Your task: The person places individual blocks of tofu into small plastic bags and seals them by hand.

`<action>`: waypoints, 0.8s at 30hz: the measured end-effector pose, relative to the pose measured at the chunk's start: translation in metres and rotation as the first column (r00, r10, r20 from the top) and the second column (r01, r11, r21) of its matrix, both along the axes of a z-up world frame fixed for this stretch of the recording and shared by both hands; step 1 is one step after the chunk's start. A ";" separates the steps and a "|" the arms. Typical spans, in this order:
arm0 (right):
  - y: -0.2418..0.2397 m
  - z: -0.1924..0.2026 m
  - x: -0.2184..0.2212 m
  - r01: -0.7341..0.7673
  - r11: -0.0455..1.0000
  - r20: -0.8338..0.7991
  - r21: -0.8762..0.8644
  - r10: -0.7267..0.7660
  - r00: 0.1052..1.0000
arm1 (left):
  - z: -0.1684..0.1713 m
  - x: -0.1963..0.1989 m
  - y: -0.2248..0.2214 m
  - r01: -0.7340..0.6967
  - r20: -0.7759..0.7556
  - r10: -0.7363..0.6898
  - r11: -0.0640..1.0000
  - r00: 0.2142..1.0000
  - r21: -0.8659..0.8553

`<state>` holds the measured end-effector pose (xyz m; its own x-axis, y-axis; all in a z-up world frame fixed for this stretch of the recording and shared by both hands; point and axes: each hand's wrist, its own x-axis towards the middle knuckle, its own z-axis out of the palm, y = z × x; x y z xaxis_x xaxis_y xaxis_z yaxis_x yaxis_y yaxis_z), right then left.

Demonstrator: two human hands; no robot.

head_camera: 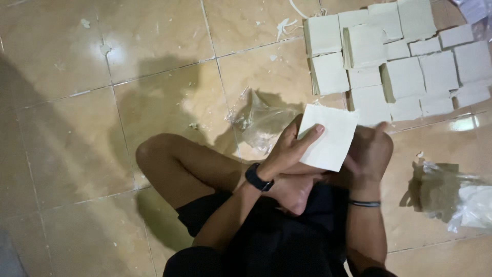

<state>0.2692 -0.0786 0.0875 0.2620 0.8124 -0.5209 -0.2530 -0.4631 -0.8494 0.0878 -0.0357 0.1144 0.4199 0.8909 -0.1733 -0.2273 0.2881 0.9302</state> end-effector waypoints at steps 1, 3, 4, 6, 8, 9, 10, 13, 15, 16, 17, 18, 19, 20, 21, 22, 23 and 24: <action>-0.013 0.010 -0.020 0.073 0.995 -0.071 -0.065 -0.077 0.994 | -0.002 -0.006 -0.001 0.025 -0.022 -0.025 0.999 0.999 0.038; -0.009 0.028 -0.050 0.144 0.981 -0.127 -0.129 -0.160 0.979 | -0.001 -0.014 -0.002 0.053 -0.035 -0.050 0.996 0.998 0.078; 0.008 0.037 -0.062 0.200 0.959 -0.186 -0.200 -0.237 0.953 | 0.003 -0.018 -0.004 0.029 -0.166 -0.008 0.992 0.986 0.125; 0.017 0.012 -0.068 0.246 0.931 -0.234 -0.269 -0.311 0.921 | 0.005 -0.024 -0.006 0.005 -0.287 0.046 0.984 0.957 0.176; 0.005 -0.056 -0.054 0.063 0.996 -0.233 -0.060 -0.075 0.970 | 0.003 -0.024 -0.006 -0.007 -0.532 0.158 0.962 0.832 0.275; 0.007 -0.042 -0.059 0.058 0.997 -0.230 -0.054 -0.069 0.971 | -0.002 -0.026 -0.006 -0.014 -0.528 0.166 0.960 0.833 0.280; 0.005 -0.028 -0.066 0.018 0.996 -0.161 -0.082 -0.031 0.987 | -0.007 -0.029 -0.009 0.019 -0.571 0.135 0.967 0.810 0.255; -0.005 -0.057 -0.065 -0.001 0.991 -0.076 -0.133 -0.009 0.997 | -0.030 -0.036 -0.015 -0.002 -0.638 0.168 0.968 0.752 0.252; -0.004 -0.064 -0.066 0.019 0.991 -0.060 -0.135 -0.028 0.998 | -0.054 -0.045 -0.017 -0.051 -0.658 0.240 0.955 0.714 0.293; -0.003 -0.051 -0.071 0.007 0.989 -0.062 -0.149 -0.017 0.998 | -0.069 -0.053 -0.022 -0.094 -0.722 0.328 0.934 0.609 0.344; -0.003 -0.038 -0.076 -0.005 0.987 -0.064 -0.163 -0.006 0.998 | -0.085 -0.060 -0.027 -0.130 -0.770 0.409 0.907 0.490 0.400; 0.001 -0.045 -0.075 -0.004 0.987 -0.068 -0.161 -0.007 0.998 | -0.096 -0.060 -0.027 -0.128 -0.770 0.411 0.906 0.488 0.403; 0.005 -0.052 -0.073 -0.057 0.976 -0.071 -0.211 0.043 0.997 | -0.107 -0.060 -0.028 -0.110 -0.856 0.347 0.937 0.384 0.331; 0.004 -0.058 -0.071 -0.110 0.957 -0.077 -0.269 0.092 0.993 | -0.118 -0.060 -0.034 -0.103 -0.925 0.265 0.964 0.273 0.246; 0.000 -0.062 -0.074 -0.110 0.955 -0.080 -0.275 0.091 0.993 | -0.121 -0.061 -0.031 -0.101 -0.927 0.259 0.966 0.271 0.240; -0.001 -0.065 -0.076 -0.117 0.953 -0.110 -0.279 0.089 0.990 | -0.124 -0.063 -0.025 -0.102 -0.919 0.212 0.977 0.333 0.189; -0.001 -0.068 -0.078 -0.124 0.951 -0.140 -0.283 0.087 0.986 | -0.127 -0.064 -0.019 -0.099 -0.904 0.166 0.985 0.393 0.138; 0.000 -0.063 -0.081 -0.124 0.951 -0.140 -0.282 0.087 0.986 | -0.125 -0.064 -0.016 -0.099 -0.904 0.167 0.985 0.393 0.139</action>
